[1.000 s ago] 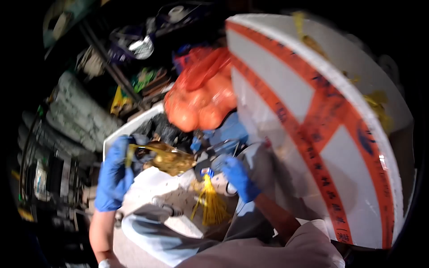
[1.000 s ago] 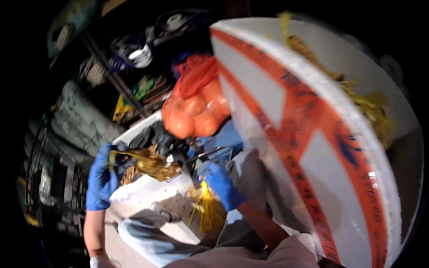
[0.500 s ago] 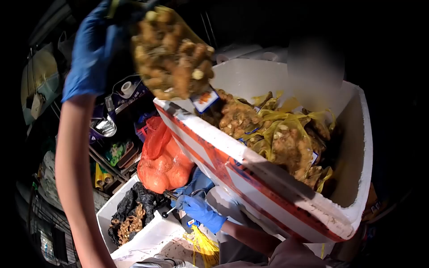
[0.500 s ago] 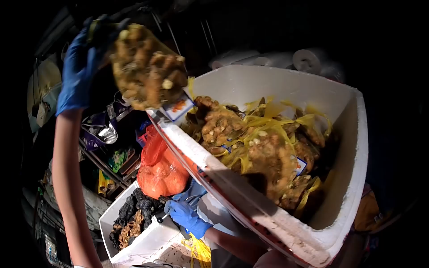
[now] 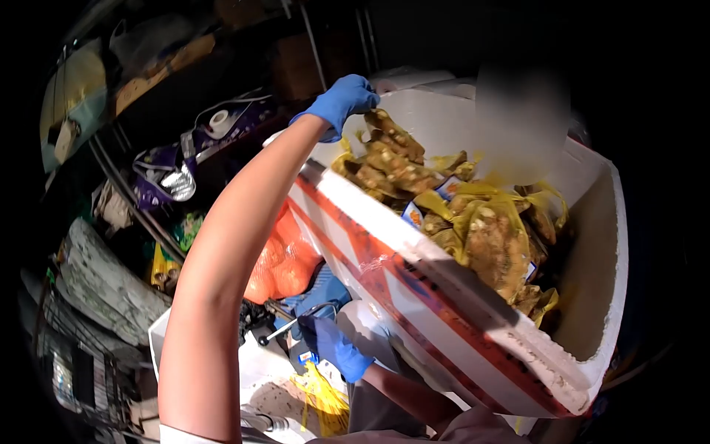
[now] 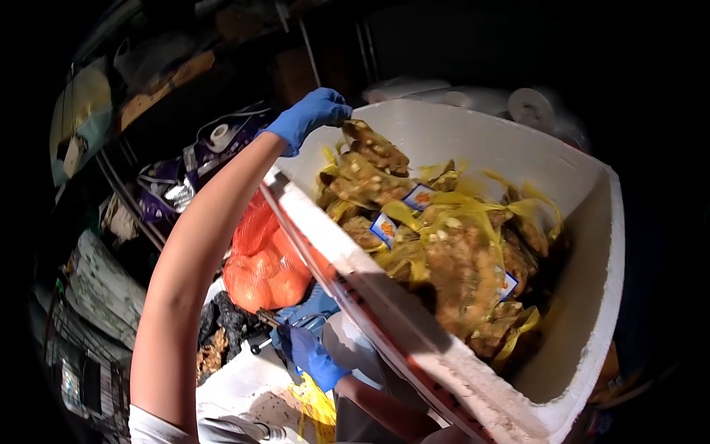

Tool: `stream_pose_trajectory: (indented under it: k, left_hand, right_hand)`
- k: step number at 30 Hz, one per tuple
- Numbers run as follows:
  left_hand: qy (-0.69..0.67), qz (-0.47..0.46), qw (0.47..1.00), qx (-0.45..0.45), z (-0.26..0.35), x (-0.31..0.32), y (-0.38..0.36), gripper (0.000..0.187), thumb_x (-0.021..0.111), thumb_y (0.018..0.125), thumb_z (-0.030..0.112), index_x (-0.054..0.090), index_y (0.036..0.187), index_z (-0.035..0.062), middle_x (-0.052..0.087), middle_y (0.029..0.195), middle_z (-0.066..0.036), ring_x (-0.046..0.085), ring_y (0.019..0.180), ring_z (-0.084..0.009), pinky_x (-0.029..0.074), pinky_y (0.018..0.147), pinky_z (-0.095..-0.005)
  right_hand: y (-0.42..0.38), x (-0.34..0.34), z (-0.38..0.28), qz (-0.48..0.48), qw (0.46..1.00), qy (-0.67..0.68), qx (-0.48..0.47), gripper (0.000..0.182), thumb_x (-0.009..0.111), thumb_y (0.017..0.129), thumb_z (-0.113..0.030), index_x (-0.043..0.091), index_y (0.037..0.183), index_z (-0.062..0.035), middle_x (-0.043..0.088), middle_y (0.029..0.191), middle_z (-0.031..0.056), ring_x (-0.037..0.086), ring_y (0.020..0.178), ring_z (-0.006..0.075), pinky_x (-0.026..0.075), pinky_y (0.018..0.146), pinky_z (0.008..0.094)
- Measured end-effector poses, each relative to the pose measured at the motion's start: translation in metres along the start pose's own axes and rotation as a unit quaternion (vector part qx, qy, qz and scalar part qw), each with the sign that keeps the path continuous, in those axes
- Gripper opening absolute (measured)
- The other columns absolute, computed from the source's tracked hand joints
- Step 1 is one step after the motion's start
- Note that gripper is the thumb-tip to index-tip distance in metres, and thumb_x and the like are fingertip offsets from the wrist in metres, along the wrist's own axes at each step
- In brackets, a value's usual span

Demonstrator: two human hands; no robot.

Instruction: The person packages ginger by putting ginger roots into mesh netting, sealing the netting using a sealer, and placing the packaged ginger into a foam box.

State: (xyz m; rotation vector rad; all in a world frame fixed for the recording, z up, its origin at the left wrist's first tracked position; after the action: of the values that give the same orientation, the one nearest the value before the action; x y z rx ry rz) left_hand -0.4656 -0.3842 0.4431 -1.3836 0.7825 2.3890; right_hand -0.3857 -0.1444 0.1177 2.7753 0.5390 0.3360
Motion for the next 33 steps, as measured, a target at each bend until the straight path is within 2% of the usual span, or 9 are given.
stream_pose_trajectory:
  k: [1, 4, 6, 10, 13, 18, 24, 29, 33]
  left_hand:
    - [-0.099, -0.013, 0.994, -0.038, -0.004, 0.001, -0.009, 0.024, 0.062, 0.07, 0.024, 0.058, 0.077, 0.0018, 0.055, 0.065, -0.003, 0.051, 0.064, -0.0109, 0.043, 0.057, -0.0232]
    - [-0.035, 0.026, 0.999, 0.02, -0.024, -0.027, -0.008, 0.027, 0.062, 0.071, 0.027, 0.058, 0.08, 0.002, 0.056, 0.071, -0.002, 0.051, 0.068, -0.0103, 0.041, 0.057, -0.0234]
    - [-0.159, 0.084, 0.982, 0.051, -0.017, -0.059, -0.041, 0.029, 0.062, 0.072, 0.029, 0.057, 0.084, 0.0028, 0.056, 0.077, -0.001, 0.05, 0.071, -0.0096, 0.04, 0.062, -0.0227]
    - [-0.207, 0.245, 0.942, 0.099, 0.022, -0.116, -0.201, 0.017, 0.047, 0.082, 0.018, 0.053, 0.089, 0.0034, 0.051, 0.073, 0.002, 0.045, 0.068, -0.0061, 0.038, 0.063, -0.019]
    - [-0.246, 0.28, 0.927, 0.034, -0.038, -0.113, -0.293, 0.019, 0.05, 0.08, 0.019, 0.053, 0.089, 0.003, 0.052, 0.08, 0.001, 0.045, 0.076, -0.0067, 0.036, 0.067, -0.0202]
    - [-0.242, 0.345, 0.886, -0.194, -0.149, -0.033, -0.457, 0.029, 0.051, 0.08, 0.024, 0.054, 0.1, 0.004, 0.055, 0.097, -0.001, 0.049, 0.087, -0.0097, 0.037, 0.077, -0.0213]
    - [-0.416, 0.334, 0.704, -0.469, -0.226, 0.147, -0.604, 0.023, 0.051, 0.081, 0.024, 0.055, 0.094, 0.0065, 0.057, 0.089, -0.001, 0.051, 0.079, -0.0093, 0.041, 0.069, -0.0229]
    - [-0.529, 0.362, 0.523, -0.562, -0.245, 0.242, -0.657, 0.015, 0.053, 0.079, 0.015, 0.057, 0.09, 0.0065, 0.059, 0.084, -0.001, 0.053, 0.071, -0.0075, 0.041, 0.064, -0.0189]
    - [-0.551, 0.398, 0.472, -0.561, -0.27, 0.248, -0.672, 0.013, 0.053, 0.077, 0.011, 0.058, 0.089, 0.0058, 0.06, 0.08, -0.001, 0.053, 0.068, -0.0076, 0.04, 0.059, -0.0171]
  right_hand:
    - [0.0, 0.005, 0.01, -0.009, 0.974, 0.187, 0.124, 0.014, 0.043, 0.076, -0.007, 0.051, 0.084, 0.0012, 0.053, 0.066, 0.0143, 0.051, 0.06, 0.0297, 0.04, 0.052, 0.0337]
    - [0.001, 0.011, -0.012, 0.021, 0.974, -0.156, -0.165, 0.015, 0.044, 0.076, -0.003, 0.053, 0.088, -0.0042, 0.051, 0.063, 0.0129, 0.05, 0.056, 0.0288, 0.039, 0.047, 0.0335]
    - [-0.001, 0.007, -0.049, -0.03, 0.978, -0.199, -0.045, 0.019, 0.046, 0.072, -0.002, 0.051, 0.09, -0.0037, 0.05, 0.067, 0.0145, 0.051, 0.062, 0.0294, 0.04, 0.054, 0.0343]
    - [-0.008, 0.016, -0.12, -0.041, 0.917, -0.331, -0.217, 0.026, 0.048, 0.068, -0.006, 0.05, 0.094, -0.0042, 0.052, 0.076, 0.0122, 0.051, 0.072, 0.0266, 0.04, 0.062, 0.0328]
    - [-0.03, 0.024, -0.161, 0.008, 0.845, -0.393, -0.364, 0.026, 0.049, 0.066, -0.01, 0.052, 0.091, -0.0044, 0.053, 0.078, 0.0119, 0.052, 0.071, 0.0268, 0.041, 0.06, 0.0337]
    - [-0.037, 0.034, -0.141, -0.019, 0.881, -0.319, -0.35, 0.025, 0.049, 0.066, -0.009, 0.053, 0.09, -0.0041, 0.053, 0.076, 0.0118, 0.052, 0.069, 0.0263, 0.04, 0.058, 0.0335]
    - [-0.026, 0.058, -0.095, -0.083, 0.896, -0.29, -0.326, 0.024, 0.049, 0.066, -0.009, 0.054, 0.088, -0.0037, 0.053, 0.075, 0.0116, 0.052, 0.065, 0.0258, 0.039, 0.055, 0.0333]
    - [-0.008, 0.092, -0.06, -0.152, 0.897, -0.257, -0.327, 0.022, 0.049, 0.066, -0.009, 0.055, 0.087, -0.0033, 0.053, 0.073, 0.0115, 0.051, 0.062, 0.0253, 0.038, 0.052, 0.0331]
    - [0.007, 0.14, -0.006, -0.234, 0.907, -0.219, -0.272, 0.022, 0.049, 0.066, -0.009, 0.055, 0.086, -0.003, 0.053, 0.072, 0.0114, 0.051, 0.06, 0.025, 0.038, 0.05, 0.033]
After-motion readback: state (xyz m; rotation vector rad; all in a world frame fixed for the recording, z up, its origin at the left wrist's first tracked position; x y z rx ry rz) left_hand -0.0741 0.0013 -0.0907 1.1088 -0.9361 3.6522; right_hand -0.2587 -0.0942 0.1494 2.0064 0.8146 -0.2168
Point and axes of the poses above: each hand's wrist, its own y-axis towards the middle knuckle, its own x-axis out of the palm, z = x × y, the point moved 5 cm from there along y, towards the middle knuckle
